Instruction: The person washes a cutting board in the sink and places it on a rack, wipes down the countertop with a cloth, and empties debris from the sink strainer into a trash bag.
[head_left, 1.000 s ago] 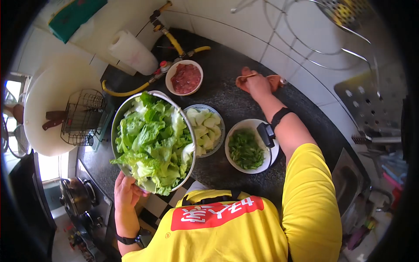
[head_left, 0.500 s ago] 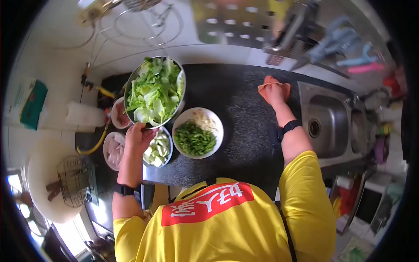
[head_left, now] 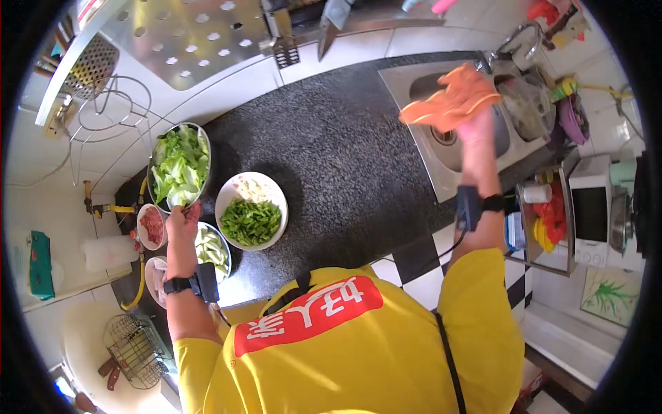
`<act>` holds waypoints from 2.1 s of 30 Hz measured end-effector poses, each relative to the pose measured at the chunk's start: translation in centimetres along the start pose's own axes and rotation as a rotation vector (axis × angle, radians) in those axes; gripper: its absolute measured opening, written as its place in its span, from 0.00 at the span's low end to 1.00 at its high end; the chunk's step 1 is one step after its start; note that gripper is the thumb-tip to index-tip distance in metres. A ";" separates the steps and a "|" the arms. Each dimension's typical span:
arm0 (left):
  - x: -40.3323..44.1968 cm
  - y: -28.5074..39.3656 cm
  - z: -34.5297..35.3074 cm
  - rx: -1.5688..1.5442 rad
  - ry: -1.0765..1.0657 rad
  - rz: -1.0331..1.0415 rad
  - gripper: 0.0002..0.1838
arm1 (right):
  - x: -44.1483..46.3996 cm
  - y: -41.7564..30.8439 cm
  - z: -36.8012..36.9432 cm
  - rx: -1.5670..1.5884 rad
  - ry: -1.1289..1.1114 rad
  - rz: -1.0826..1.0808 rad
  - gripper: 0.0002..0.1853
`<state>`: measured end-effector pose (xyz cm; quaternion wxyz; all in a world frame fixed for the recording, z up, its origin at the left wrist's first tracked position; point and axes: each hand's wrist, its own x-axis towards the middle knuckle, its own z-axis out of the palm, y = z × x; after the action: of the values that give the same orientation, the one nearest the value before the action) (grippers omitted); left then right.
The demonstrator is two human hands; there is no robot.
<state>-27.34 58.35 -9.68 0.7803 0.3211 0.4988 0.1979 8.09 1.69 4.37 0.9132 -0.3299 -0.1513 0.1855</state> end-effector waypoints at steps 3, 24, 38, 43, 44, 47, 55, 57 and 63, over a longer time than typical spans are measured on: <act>-3.5 0.5 1.9 -0.106 -0.126 0.017 0.12 | -1.6 -5.8 -8.0 -0.136 0.203 0.030 0.17; -26.9 -11.1 10.3 0.508 -0.370 0.198 0.09 | -12.0 -6.2 -9.2 -0.003 0.355 -0.123 0.23; -33.3 -20.8 7.5 0.497 -0.223 0.020 0.10 | -4.3 7.0 -8.8 -1.976 -0.648 -0.189 0.18; -36.7 -24.5 9.3 0.301 -0.088 0.081 0.10 | -6.6 5.5 -10.7 -1.959 -0.875 -0.169 0.19; -37.2 -25.4 9.8 0.277 -0.071 0.036 0.10 | -8.0 4.7 -10.4 -1.822 -0.901 -0.060 0.20; -38.6 -26.7 11.4 0.228 -0.065 0.002 0.11 | -12.3 3.2 -11.8 -1.713 -0.979 -0.154 0.23; -38.6 -28.0 10.8 0.172 -0.048 0.017 0.13 | -19.7 2.5 -9.0 -1.745 -0.980 -0.083 0.28; -38.6 -27.8 10.4 0.213 -0.046 0.021 0.14 | -20.5 3.5 -8.6 -1.774 -0.974 -0.078 0.28; -39.1 -28.5 6.9 0.148 -0.030 -0.007 0.14 | -21.3 8.0 -5.0 -1.789 -0.948 -0.086 0.40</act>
<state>-38.01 11.24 -2.07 0.7626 0.3792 0.5014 0.1527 -10.74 -4.66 -7.85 0.1828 -0.7796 -0.5933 0.0830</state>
